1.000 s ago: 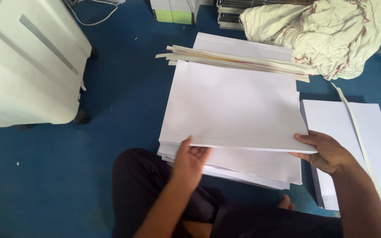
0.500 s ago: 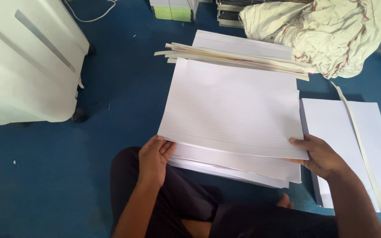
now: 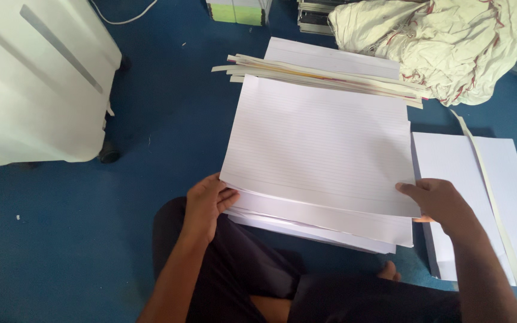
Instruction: The person sits on the floor and assembles notebooks by folding stacks of lined paper in half and inserting a plastic binding strip into the fold. They align the paper stacks and press the binding strip into place.
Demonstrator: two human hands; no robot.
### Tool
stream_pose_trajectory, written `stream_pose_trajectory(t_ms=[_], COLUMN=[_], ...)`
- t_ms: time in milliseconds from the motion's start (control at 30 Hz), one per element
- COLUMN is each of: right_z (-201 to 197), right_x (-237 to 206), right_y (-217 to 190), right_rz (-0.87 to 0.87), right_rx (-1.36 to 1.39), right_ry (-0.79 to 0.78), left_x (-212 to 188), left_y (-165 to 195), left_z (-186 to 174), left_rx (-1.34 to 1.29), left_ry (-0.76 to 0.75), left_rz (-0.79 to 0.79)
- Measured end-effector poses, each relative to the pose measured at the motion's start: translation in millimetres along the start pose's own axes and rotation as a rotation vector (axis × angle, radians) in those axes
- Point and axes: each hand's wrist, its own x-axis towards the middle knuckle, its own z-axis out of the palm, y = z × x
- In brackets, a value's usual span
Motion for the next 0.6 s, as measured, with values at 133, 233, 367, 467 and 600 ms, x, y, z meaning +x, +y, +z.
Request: stream_pose_trajectory(t_ms=[133,233,367,467,600], right_z=[0.2,13.5,49.0,78.7,101.6], right_x=[-21.1,-38.2,-67.1,-96.5,-130.4], right_y=[-6.1,-26.1,-71.7,-108.5,-144.8], right_rz=[-0.344,-0.62,-0.853,-0.974,-1.01], right_rx=[-0.295,-0.183,0.068,0.044,0.046], right_ry=[0.417,0.541,0.337,0.256,0.053], left_x=[5.8,4.4,-1.4,-5.0,-3.6], left_y=[1.3,0.4,1.3,3.2,3.7], left_z=[-2.2,-2.8,-2.1,-1.8,2.3], left_rx=[0.02,0.005,0.048,0.06,0.048], left_ry=[-0.008,-0.008,-0.05,-0.044,-0.03], left_rz=[-0.011,-0.018,0.007,0.008,0.005])
